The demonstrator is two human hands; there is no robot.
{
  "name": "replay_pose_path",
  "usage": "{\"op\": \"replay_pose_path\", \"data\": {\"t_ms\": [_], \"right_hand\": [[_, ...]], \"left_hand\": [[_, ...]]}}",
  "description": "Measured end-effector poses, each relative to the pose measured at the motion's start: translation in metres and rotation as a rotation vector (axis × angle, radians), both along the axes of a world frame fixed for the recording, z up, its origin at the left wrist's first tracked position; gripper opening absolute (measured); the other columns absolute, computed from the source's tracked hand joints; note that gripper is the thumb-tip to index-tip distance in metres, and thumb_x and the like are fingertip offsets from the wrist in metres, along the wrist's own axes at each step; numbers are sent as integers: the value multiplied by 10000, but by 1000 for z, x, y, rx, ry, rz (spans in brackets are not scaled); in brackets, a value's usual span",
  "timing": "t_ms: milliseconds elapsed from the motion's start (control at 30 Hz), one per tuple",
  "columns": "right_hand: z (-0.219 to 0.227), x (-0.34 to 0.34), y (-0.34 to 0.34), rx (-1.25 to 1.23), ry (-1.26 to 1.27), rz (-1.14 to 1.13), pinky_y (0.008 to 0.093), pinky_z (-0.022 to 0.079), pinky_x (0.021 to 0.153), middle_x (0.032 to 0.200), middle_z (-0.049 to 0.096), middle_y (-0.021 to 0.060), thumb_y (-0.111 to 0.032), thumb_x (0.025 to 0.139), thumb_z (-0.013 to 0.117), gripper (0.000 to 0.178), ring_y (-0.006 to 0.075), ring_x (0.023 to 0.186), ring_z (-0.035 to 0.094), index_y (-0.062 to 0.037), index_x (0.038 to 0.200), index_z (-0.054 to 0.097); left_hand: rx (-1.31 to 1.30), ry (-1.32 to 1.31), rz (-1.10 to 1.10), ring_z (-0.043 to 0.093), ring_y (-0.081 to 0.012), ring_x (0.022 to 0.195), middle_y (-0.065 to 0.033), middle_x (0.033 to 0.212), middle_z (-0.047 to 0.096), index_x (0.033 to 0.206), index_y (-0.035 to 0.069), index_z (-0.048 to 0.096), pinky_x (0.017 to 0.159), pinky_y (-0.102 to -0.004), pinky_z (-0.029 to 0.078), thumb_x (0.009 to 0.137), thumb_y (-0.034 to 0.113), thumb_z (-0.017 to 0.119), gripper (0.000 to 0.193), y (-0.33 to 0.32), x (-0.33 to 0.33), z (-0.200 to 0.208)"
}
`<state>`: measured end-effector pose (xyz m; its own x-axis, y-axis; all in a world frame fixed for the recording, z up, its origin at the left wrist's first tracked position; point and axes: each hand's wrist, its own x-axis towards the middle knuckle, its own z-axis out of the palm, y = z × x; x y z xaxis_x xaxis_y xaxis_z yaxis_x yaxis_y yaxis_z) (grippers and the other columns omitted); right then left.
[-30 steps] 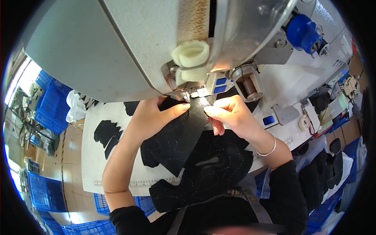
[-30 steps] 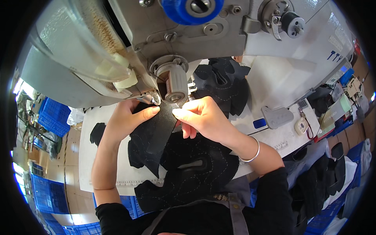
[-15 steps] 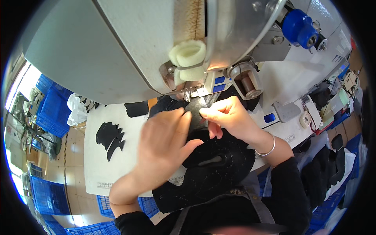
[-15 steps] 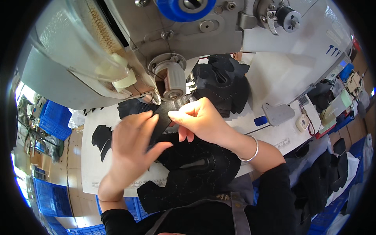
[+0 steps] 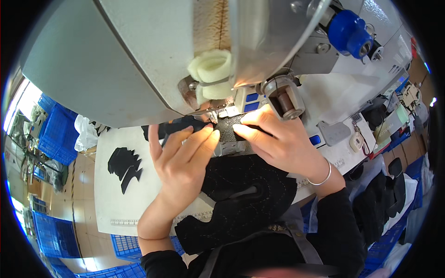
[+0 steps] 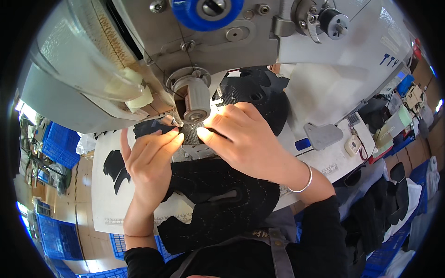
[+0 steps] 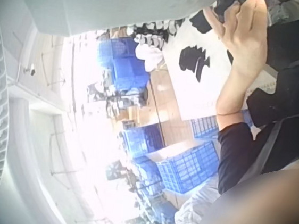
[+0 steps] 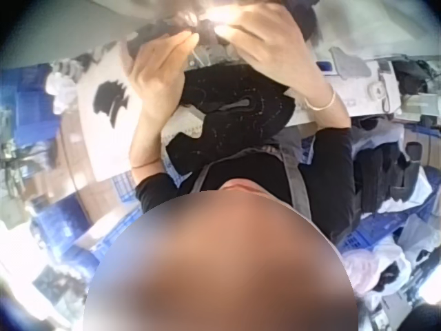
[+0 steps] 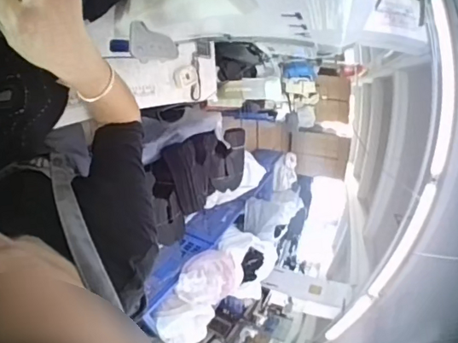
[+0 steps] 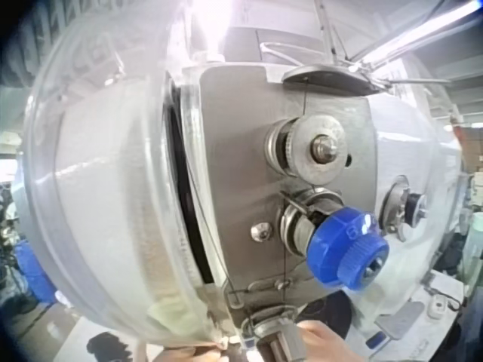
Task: The person aligns fabric shoe upper components and stitches them together along the contours using a sewing machine.
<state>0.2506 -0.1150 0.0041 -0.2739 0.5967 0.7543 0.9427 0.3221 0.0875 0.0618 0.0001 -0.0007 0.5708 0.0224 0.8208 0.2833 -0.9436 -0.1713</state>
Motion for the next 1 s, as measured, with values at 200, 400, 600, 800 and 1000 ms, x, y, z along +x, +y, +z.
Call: {"op": "replay_pose_path", "data": {"t_ms": [200, 400, 600, 800, 1000], "right_hand": [[-6, -8, 6, 140, -104, 24, 305, 437, 749, 929, 587, 1, -99, 677, 701, 233, 150, 842, 565, -52, 904, 674], [-12, -16, 11, 223, -125, -39, 310, 458, 699, 928, 624, 30, -53, 642, 736, 257, 166, 805, 586, -33, 897, 706], [-10, -17, 11, 246, -103, -128, 353, 435, 804, 882, 572, 15, -80, 669, 696, 244, 167, 815, 582, -28, 905, 664], [-5, -8, 6, 202, 25, -11, 368, 428, 804, 893, 593, 31, -41, 616, 706, 285, 194, 776, 575, -29, 897, 661], [-11, 12, 14, 215, 118, -34, 386, 436, 803, 922, 615, 71, -19, 660, 678, 264, 254, 865, 605, -32, 921, 643]], "left_hand": [[-136, -81, -16, 642, -164, 794, 55, 862, 686, 805, 113, 718, 955, -443, 343, 672, 28, 694, 160, 14, 1, -3], [-137, -100, -128, 638, -162, 794, 40, 846, 693, 782, 121, 717, 828, -354, 377, 666, 13, 690, 160, 29, 4, -1], [-199, -26, -91, 614, -180, 781, 16, 882, 697, 841, 129, 746, 849, -357, 396, 683, -7, 666, 224, 31, -2, 1], [98, 61, 71, 528, -155, 716, -32, 917, 637, 987, 19, 688, 1065, -538, 328, 659, 25, 657, 329, -13, 0, -6], [-27, -29, 17, 534, -155, 735, -3, 878, 650, 903, 43, 714, 1043, -474, 335, 670, 13, 677, 238, 4, 1, -3]]}}
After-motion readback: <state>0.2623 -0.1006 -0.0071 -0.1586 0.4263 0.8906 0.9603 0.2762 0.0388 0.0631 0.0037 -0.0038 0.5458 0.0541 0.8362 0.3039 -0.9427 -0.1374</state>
